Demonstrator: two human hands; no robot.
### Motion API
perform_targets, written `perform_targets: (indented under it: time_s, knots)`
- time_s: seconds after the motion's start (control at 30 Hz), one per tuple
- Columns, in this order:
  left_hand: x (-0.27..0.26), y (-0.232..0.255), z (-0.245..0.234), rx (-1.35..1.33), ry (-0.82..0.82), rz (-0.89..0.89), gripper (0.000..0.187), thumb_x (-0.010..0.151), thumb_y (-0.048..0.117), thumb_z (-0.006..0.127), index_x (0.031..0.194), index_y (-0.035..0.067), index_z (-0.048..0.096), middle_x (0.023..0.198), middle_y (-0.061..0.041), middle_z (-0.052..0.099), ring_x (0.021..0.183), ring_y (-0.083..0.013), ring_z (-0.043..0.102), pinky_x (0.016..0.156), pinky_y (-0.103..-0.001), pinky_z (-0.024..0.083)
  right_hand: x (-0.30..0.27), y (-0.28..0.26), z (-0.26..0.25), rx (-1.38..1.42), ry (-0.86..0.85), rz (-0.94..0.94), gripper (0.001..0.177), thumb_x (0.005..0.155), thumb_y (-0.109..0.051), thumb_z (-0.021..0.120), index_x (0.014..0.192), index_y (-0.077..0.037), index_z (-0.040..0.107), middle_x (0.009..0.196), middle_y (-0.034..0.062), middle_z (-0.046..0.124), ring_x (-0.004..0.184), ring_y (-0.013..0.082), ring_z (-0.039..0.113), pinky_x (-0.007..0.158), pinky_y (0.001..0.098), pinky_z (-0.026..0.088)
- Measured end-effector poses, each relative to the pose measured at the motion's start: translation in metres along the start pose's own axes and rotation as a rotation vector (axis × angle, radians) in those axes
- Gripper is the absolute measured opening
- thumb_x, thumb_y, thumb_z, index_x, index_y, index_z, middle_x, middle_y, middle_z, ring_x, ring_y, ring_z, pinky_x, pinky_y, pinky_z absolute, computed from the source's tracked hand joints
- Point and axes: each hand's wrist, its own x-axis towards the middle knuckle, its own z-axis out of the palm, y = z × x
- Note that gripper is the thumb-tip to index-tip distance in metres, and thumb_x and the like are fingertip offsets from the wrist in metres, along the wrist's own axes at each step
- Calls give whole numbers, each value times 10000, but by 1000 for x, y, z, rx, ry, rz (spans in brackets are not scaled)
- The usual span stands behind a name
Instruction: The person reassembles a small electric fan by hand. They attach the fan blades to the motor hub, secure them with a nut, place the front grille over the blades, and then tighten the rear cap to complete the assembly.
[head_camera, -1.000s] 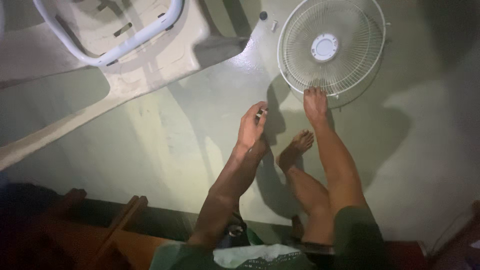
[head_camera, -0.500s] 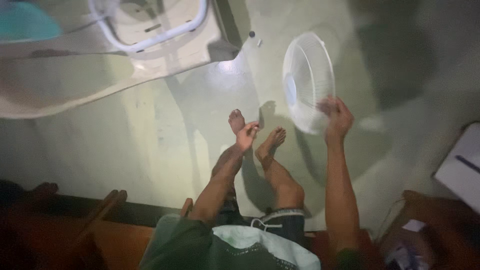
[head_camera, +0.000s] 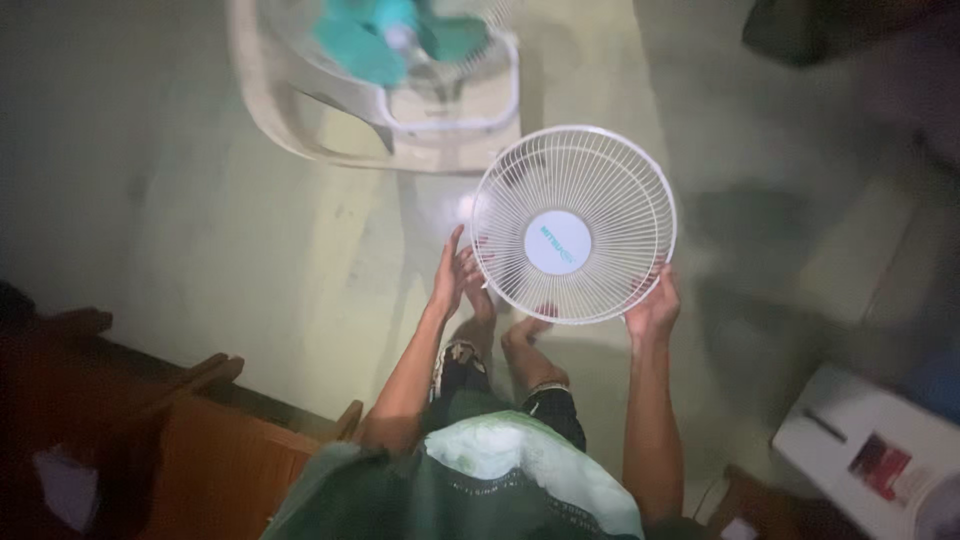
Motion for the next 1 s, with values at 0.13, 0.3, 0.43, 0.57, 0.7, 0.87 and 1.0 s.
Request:
perform_targets:
  time_s: [0.13, 0.3, 0.43, 0.57, 0.7, 0.87, 1.0]
  knots:
    - [-60, 67, 0, 13, -75, 98, 736, 1047, 534, 401, 1627, 107, 250, 1425, -244, 577, 1151, -340, 682, 912, -403, 565, -17, -1, 37, 30, -209, 16, 355, 1074, -334, 505, 1310, -85, 599, 1264, 108, 671, 1184, 256, 633, 1047, 481, 525]
    - [-106, 123, -11, 62, -65, 202, 648, 1049, 338, 497, 1587, 17, 330, 1347, -219, 650, 1120, -328, 710, 898, -372, 581, -17, 7, 71, 175, -372, 16, 268, 1141, -266, 508, 1295, -63, 591, 1298, 111, 662, 1203, 257, 614, 1077, 470, 508]
    - [-124, 150, -20, 61, -24, 232, 620, 1036, 315, 506, 1559, 12, 365, 1321, -216, 664, 1119, -318, 709, 862, -387, 589, -21, 12, 112, 16, -234, 52, 297, 1105, -265, 475, 1288, -66, 596, 1273, 110, 671, 1175, 252, 634, 1058, 461, 518]
    - [-132, 168, -33, 76, -9, 252, 613, 1029, 328, 491, 1548, 15, 397, 1322, -202, 661, 1118, -303, 706, 856, -385, 581, -31, 16, 145, 117, -425, 43, 308, 1110, -250, 454, 1306, -57, 594, 1280, 103, 669, 1165, 250, 639, 1055, 446, 515]
    - [-123, 176, -52, 62, 3, 260, 622, 1031, 397, 459, 1518, 12, 432, 1313, -181, 664, 1116, -305, 706, 870, -398, 592, -40, 17, 178, 59, -515, -19, 315, 1110, -208, 451, 1333, -28, 581, 1286, 109, 668, 1177, 245, 631, 1064, 432, 512]
    - [-106, 175, -79, 110, 76, 258, 838, 1026, 654, 317, 1578, 27, 375, 1542, -185, 497, 1367, -329, 522, 978, -382, 536, -56, 14, 205, -211, -606, -228, 354, 1123, -177, 474, 1384, 44, 564, 1299, 141, 649, 1204, 246, 609, 1084, 416, 492]
    - [-105, 205, -97, 61, 87, 196, 1023, 942, 825, 192, 1602, 52, 311, 1633, -197, 390, 1456, -356, 435, 988, -418, 516, -51, 16, 222, -257, -727, -275, 359, 1099, -133, 526, 1407, 38, 591, 1431, 178, 598, 1321, 259, 580, 1188, 400, 438]
